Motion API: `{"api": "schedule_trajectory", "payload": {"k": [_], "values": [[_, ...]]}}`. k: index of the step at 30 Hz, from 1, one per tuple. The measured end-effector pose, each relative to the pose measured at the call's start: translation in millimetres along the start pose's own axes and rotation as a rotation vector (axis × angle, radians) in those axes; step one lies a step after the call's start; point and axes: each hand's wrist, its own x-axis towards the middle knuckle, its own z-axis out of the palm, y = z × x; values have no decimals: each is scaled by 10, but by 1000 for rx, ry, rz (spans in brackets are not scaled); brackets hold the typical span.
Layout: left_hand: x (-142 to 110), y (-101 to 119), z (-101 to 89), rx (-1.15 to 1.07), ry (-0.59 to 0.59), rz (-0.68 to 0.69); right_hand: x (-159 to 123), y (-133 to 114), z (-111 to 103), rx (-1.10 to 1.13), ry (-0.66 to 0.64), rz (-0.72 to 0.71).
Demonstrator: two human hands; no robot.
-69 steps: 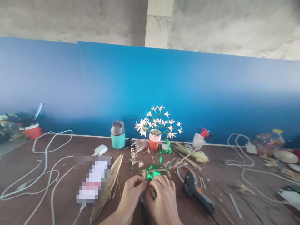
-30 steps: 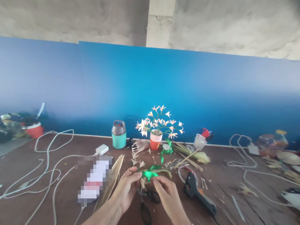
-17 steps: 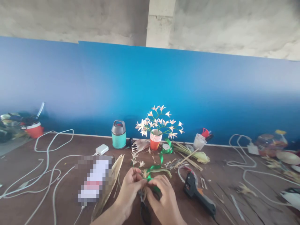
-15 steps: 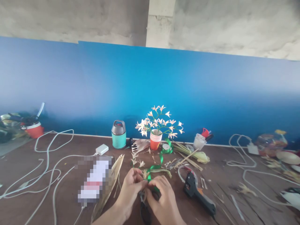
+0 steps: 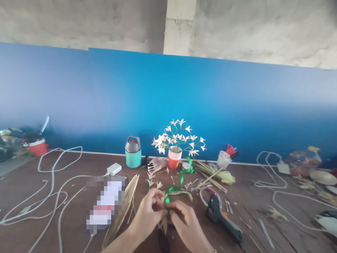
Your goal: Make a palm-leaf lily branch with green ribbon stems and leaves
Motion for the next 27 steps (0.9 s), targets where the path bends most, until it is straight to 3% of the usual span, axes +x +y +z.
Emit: {"api": "schedule_trajectory", "payload": {"k": [9, 13, 17, 23, 27], "values": [[-28, -58, -61, 302, -49, 157, 28, -57, -28, -195, 4, -44], [-39, -86, -69, 404, -64, 164, 38, -33, -17, -268, -23, -71], [-31, -85, -73, 354, -62, 127, 16, -19, -16, -309, -24, -133], [29, -27, -88, 111, -176, -7, 17, -2, -35, -136, 1, -74], [35, -28, -102, 223, -189, 75, 55, 31, -67, 53, 27, 7]]}}
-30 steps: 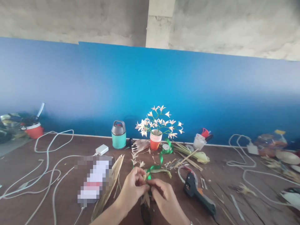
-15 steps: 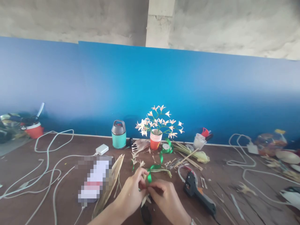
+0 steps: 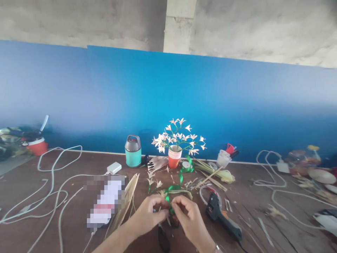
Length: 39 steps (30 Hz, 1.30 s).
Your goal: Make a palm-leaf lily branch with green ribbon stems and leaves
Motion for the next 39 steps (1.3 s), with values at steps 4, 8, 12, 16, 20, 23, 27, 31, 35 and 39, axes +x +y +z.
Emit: {"api": "schedule_trajectory", "payload": {"k": [4, 8, 12, 16, 20, 23, 27, 31, 35, 39], "values": [[-12, 3, 15, 81, 74, 111, 5, 26, -7, 84, 27, 14], [-15, 46, 36, 78, 137, 107, 6, 65, 9, 90, 41, 27], [-15, 60, 36, 72, 200, 72, 32, 89, -3, 47, 26, 4], [-30, 52, 51, 115, 238, 115, 50, 99, -18, -16, 78, -24], [-46, 48, 83, 181, 296, 153, 55, 119, -1, 24, 96, 44], [-45, 34, 95, 247, 325, 190, 60, 125, 17, 75, 89, 83], [-46, 5, 101, 337, 357, 239, 62, 100, 37, 79, 77, 96], [-70, -4, 117, 425, 374, 310, 58, 82, 69, 112, 106, 144], [-87, -7, 128, 569, 349, 328, 57, 112, 93, 119, 97, 141], [-86, -18, 123, 623, 351, 325, 49, 135, 94, 132, 86, 119]]}}
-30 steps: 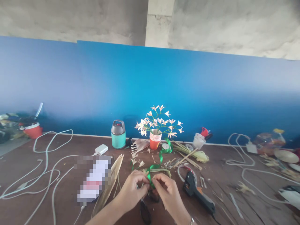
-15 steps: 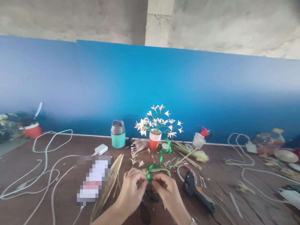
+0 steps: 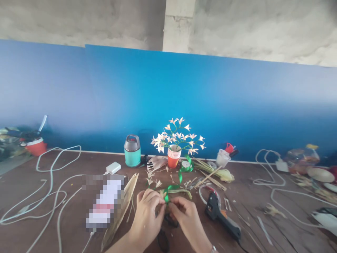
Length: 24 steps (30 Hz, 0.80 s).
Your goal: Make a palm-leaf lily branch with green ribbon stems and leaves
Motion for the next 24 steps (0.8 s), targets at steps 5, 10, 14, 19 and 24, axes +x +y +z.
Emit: {"api": "schedule_trajectory", "payload": {"k": [5, 10, 14, 19, 24], "values": [[1, 6, 0, -11, 16, 23, -20, -40, 15, 32, 8, -1], [-12, 11, 32, -16, 59, 65, -15, -17, 49, 75, 40, 45], [-11, -7, 51, 10, 62, 71, -1, 22, 58, 80, 54, 89], [4, -23, 51, 24, 67, 60, -1, -18, 53, 92, 39, 114], [6, -17, 38, 35, 88, 49, -3, -101, 36, 116, 19, 146]]}}
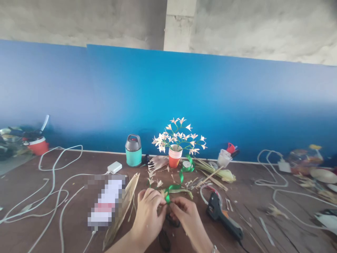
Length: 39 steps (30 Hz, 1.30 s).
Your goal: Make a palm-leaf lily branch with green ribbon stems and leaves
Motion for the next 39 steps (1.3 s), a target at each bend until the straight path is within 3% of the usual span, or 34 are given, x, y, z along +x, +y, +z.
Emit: {"api": "schedule_trajectory", "payload": {"k": [9, 14, 18, 24, 32, 39], "values": [[1, 32, 12, 31, -4, -44, 15, 78, 9, -64, 42, -41], [12, 69, 0, 14, -64, -74, 27, 111, -3, -49, 12, -95], [45, 61, -68, -72, -102, -94, 28, 83, -40, -82, 32, -140], [125, -31, -170, -243, -33, -178, 37, 83, -78, -62, 17, -156], [131, 70, -197, -151, -279, -106, -9, 60, -67, -219, -49, -306], [104, 72, -127, -155, -191, -165, 4, 105, -38, -224, -23, -256]]}}
